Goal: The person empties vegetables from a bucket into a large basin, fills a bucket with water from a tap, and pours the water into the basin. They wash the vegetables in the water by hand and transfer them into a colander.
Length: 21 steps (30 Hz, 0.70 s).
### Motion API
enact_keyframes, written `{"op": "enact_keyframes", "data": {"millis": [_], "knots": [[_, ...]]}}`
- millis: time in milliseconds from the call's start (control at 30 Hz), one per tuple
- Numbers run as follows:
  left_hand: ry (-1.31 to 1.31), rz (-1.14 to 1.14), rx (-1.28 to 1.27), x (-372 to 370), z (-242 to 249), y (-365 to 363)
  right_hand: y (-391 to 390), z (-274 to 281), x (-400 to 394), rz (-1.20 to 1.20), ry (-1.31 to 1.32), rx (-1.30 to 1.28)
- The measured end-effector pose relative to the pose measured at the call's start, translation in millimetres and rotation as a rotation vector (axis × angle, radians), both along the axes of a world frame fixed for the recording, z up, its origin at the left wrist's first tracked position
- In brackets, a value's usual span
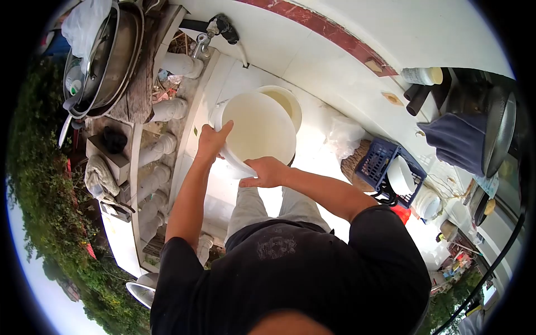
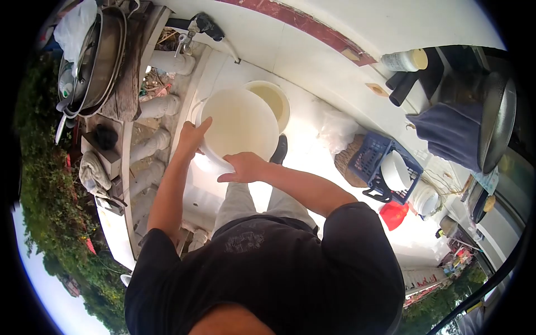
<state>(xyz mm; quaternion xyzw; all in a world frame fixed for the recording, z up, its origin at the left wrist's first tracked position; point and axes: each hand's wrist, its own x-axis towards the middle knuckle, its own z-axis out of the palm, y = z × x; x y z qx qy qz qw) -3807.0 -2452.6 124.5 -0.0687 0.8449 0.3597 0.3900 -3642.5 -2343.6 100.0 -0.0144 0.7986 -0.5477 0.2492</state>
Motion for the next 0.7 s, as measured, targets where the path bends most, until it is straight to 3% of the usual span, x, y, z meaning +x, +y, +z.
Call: {"op": "enact_keyframes", "data": {"millis": [67,167,200,267,433,700], "knots": [[-0.088,-0.113,-0.047,1.7,0.3,9.6,-11.2,-21.7,10.7,-0.119,0.025,0.078],[-0.136,-0.074,-0.008,1.4,-31.5,14.9,-15.0,-64.4,23.5,-0.364,0.013,-0.077],[-0.184,-0.045,0.04,-2.4,-44.1,14.9,-16.8,-81.9,23.1,-0.532,0.238,-0.175],[-0.294,0.039,0.068,-11.0,-52.5,26.3,-8.2,-89.3,20.1,-0.649,0.024,-0.435],[-0.363,0.225,0.181,-19.2,-69.6,59.7,11.1,-128.2,17.0,-0.791,-0.228,-0.759],[-0.399,0.357,0.231,-13.1,-62.0,75.5,35.8,-127.5,23.5,-0.787,-0.402,-0.927]]}}
